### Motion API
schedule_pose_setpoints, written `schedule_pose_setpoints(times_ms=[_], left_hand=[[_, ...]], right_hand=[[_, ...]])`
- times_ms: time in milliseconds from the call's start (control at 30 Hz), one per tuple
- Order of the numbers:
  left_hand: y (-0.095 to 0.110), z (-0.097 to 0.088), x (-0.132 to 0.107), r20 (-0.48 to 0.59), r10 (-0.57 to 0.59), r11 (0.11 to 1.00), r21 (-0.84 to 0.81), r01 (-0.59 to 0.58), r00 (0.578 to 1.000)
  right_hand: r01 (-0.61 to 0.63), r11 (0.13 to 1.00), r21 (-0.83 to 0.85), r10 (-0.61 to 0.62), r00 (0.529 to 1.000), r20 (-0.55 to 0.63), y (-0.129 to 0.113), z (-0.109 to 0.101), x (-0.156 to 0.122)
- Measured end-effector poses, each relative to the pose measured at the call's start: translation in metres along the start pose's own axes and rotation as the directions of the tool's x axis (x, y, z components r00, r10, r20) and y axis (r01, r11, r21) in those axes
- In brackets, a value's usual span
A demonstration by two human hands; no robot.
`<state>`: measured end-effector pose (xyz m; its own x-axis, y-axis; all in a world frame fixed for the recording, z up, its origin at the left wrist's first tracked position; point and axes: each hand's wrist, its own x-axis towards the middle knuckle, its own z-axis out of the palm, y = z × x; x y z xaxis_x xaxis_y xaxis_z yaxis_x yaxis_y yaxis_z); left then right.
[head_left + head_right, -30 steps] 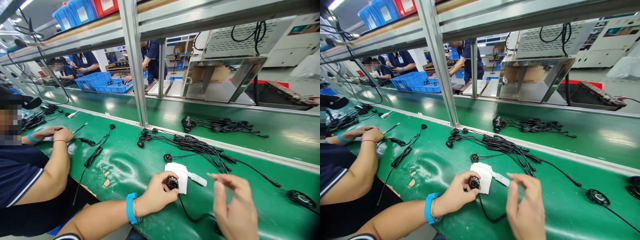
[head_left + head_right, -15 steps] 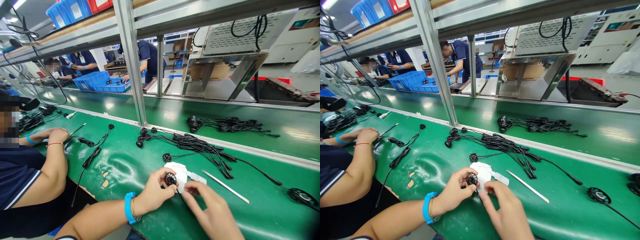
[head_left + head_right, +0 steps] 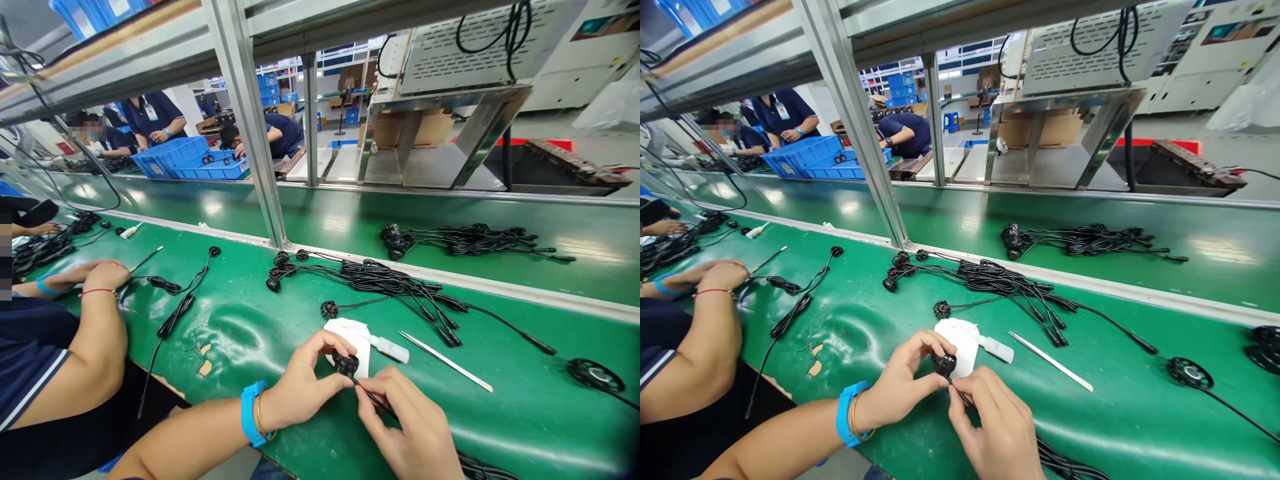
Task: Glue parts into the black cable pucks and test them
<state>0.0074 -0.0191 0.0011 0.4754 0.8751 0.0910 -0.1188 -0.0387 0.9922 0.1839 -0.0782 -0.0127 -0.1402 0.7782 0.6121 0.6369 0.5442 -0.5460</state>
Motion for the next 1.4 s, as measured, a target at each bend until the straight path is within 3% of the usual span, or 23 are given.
schedule_pose_setpoints(times_ms=[100, 300, 633, 1033, 1400], left_hand=[[-0.0007, 0.0004, -0.0004, 0.01, 0.013, 0.999, -0.043, -0.012, 1.0], [0.0028, -0.0035, -0.0004, 0.099, 0.117, 0.967, 0.213, -0.136, 0.988], [0.0036, -0.0021, -0.0019, 0.136, 0.264, 0.915, 0.277, -0.292, 0.955], [-0.0023, -0.0045, 0.0005, 0.142, 0.215, 0.917, 0.311, -0.25, 0.966], [0.0009, -0.0056, -0.0016, 0.217, 0.289, 0.872, 0.342, -0.35, 0.932]], right_hand=[[0.022, 1.0, -0.012, -0.022, 1.0, -0.012, -0.0008, 0.0004, 0.0012], [0.061, 0.997, -0.04, -0.061, 0.998, -0.005, -0.0036, -0.0017, 0.0025], [0.035, 0.999, -0.017, -0.035, 0.999, -0.023, -0.0051, 0.003, -0.0007], [0.055, 0.998, -0.036, -0.056, 0.998, -0.027, -0.002, 0.0009, 0.0018], [0.075, 0.996, -0.044, -0.076, 0.997, -0.021, -0.0041, -0.0003, 0.0011]])
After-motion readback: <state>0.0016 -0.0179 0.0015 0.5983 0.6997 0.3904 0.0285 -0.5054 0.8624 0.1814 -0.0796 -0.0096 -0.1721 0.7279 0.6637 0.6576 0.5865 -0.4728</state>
